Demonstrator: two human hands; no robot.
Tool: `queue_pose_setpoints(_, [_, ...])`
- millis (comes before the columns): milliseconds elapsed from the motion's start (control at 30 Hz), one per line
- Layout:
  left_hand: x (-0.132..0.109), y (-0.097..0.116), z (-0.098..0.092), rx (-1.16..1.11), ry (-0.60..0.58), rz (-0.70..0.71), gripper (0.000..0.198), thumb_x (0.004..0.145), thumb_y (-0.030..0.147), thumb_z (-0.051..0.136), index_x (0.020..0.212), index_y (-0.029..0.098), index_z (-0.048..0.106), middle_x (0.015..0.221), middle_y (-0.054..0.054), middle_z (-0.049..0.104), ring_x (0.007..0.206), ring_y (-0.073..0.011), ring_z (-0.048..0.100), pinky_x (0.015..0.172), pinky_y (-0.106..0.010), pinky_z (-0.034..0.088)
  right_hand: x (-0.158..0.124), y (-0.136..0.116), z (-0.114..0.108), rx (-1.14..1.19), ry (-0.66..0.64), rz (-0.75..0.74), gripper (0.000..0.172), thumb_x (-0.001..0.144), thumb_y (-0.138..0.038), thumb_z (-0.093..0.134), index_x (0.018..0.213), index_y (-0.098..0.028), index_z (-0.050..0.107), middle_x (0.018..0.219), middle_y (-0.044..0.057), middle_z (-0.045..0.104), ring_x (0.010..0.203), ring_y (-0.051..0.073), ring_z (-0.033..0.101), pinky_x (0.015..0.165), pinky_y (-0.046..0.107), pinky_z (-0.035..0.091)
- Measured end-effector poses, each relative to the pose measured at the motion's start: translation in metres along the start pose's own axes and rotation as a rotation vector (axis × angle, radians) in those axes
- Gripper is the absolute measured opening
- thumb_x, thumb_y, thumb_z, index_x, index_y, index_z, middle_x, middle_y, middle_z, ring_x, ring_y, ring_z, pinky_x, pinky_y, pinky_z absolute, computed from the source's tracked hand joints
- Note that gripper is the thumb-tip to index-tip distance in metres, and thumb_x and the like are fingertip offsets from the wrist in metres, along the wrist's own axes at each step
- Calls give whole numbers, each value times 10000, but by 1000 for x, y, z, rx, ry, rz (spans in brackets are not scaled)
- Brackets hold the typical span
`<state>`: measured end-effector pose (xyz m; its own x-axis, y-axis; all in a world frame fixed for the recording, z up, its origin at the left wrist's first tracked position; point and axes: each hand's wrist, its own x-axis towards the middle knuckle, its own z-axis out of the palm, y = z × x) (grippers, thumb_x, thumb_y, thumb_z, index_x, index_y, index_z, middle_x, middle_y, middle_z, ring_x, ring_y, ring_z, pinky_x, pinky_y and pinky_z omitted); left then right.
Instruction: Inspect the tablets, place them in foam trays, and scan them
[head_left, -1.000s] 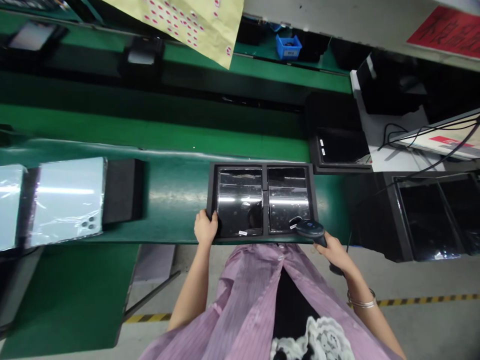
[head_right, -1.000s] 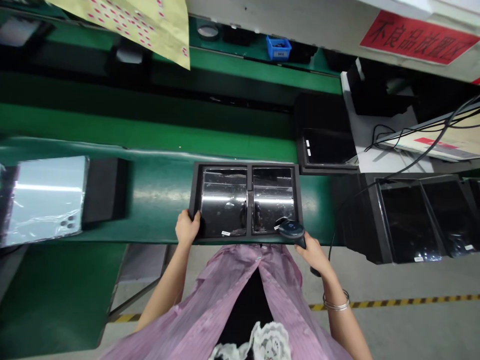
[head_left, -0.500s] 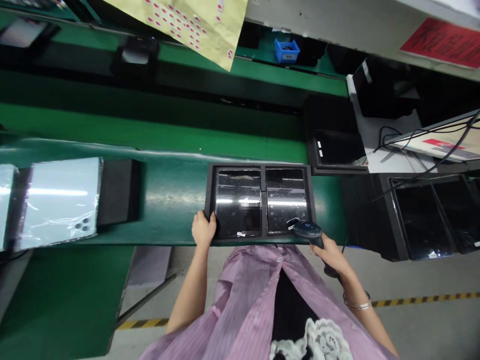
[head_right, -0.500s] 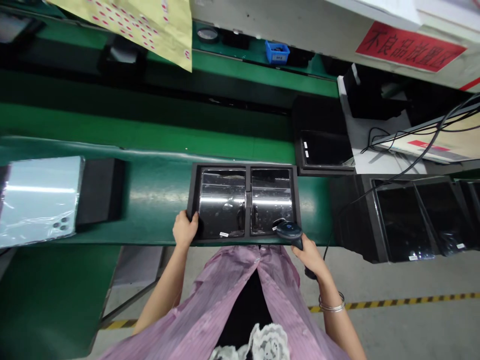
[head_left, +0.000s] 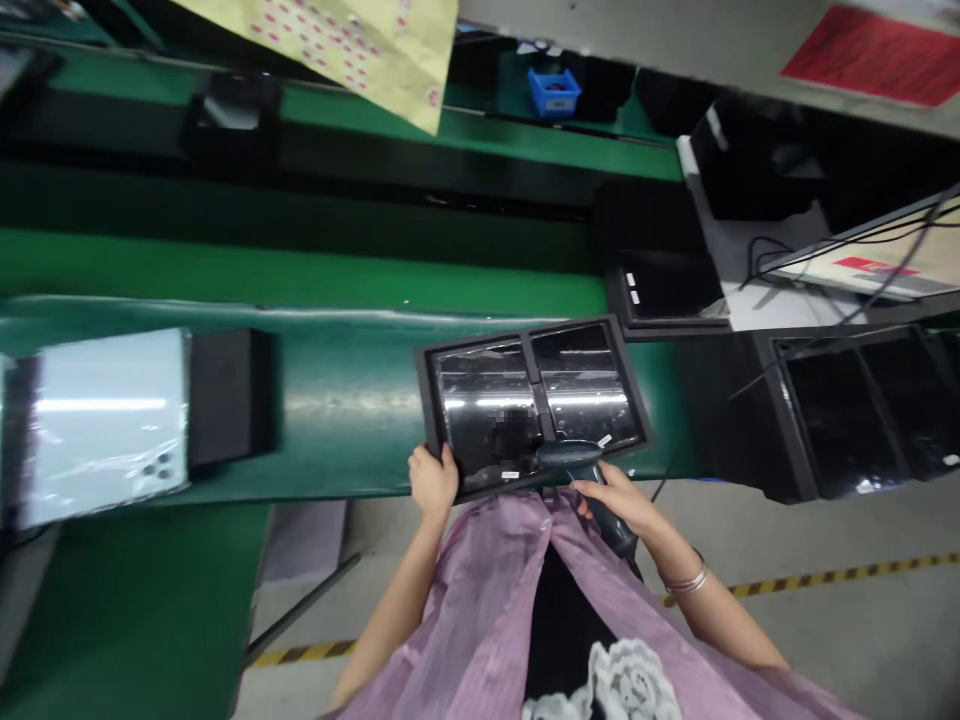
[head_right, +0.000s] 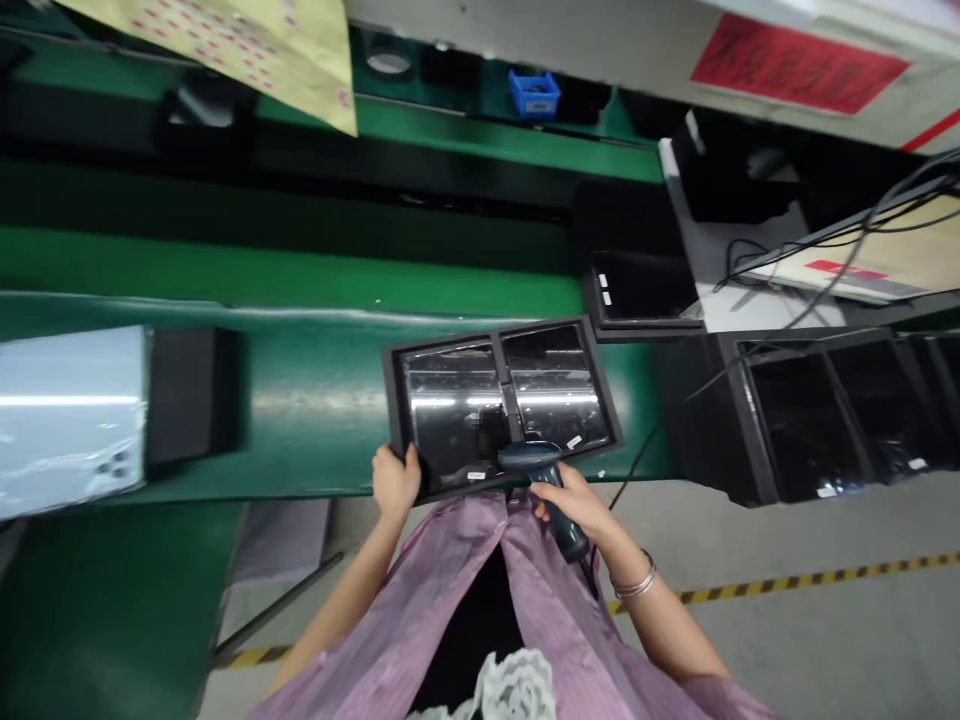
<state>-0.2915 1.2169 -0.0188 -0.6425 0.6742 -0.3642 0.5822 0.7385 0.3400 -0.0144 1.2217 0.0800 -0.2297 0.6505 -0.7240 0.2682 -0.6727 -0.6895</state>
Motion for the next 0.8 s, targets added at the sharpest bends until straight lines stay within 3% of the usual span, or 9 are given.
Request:
queue_pose_setpoints(333, [-4, -5, 6, 51, 57, 23, 345, 935, 385, 380, 1064, 93, 510, 1075, -207, 577, 1044, -353, 571, 776, -426, 488, 0, 8, 37, 134, -17, 170, 340, 635, -449, 654, 789, -181, 513, 512, -18, 578, 448, 131, 546, 423, 223, 395])
queue_pose_setpoints(800, [-4, -5, 2, 93, 48, 24, 387, 930, 414, 364, 1082, 85, 502, 1086, -226, 572, 1027, -372, 578, 778, -473, 494, -1, 10, 56, 206, 65, 225, 201, 699, -315, 599, 816, -192, 492, 512, -34, 559, 464, 138, 552, 443, 229, 424])
